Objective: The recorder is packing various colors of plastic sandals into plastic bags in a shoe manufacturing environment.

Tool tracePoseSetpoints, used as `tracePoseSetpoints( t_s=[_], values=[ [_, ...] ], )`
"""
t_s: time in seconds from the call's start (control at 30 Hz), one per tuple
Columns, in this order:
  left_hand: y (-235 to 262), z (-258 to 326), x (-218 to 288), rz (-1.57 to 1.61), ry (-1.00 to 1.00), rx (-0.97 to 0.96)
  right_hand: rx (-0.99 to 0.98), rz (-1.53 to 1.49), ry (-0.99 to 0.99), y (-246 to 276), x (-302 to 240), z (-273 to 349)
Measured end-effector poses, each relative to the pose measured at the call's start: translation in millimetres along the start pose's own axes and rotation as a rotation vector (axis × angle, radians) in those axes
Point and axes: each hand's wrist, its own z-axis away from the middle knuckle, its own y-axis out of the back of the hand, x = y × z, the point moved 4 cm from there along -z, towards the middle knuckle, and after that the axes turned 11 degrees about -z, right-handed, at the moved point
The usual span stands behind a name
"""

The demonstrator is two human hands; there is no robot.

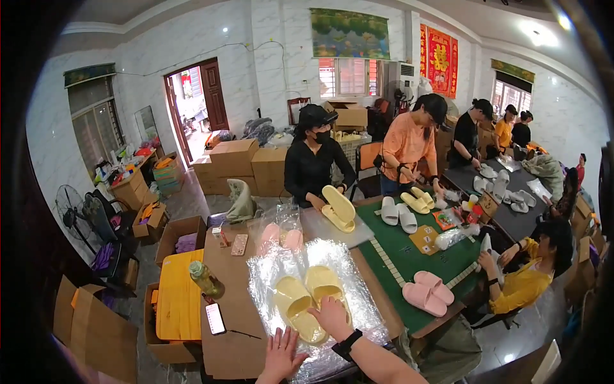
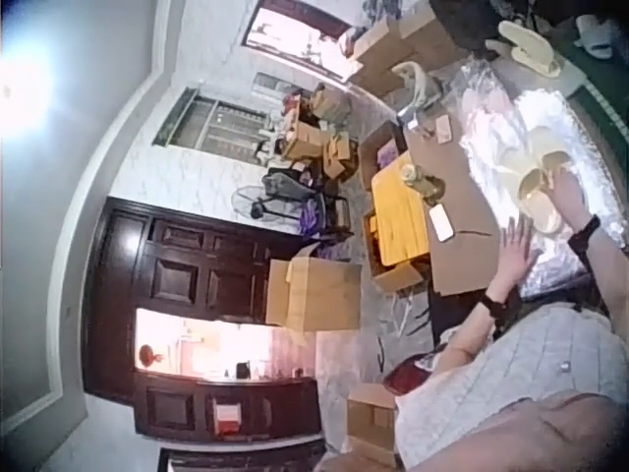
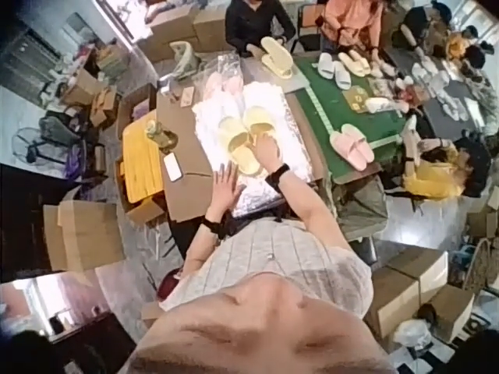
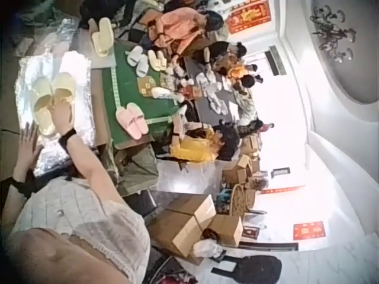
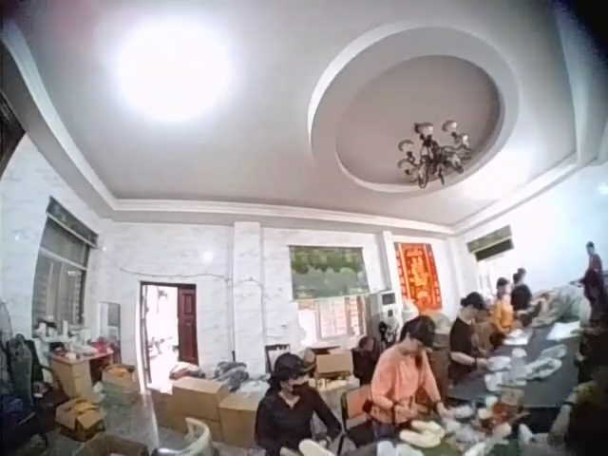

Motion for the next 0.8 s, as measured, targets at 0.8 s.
tracePoseSetpoints(
  t_s=[0.8],
  values=[
    [6.7,-1.1,2.9,0.036,0.006,0.005,-0.067,-0.135,-0.019,7.6,3.6,-1.3]
  ],
)
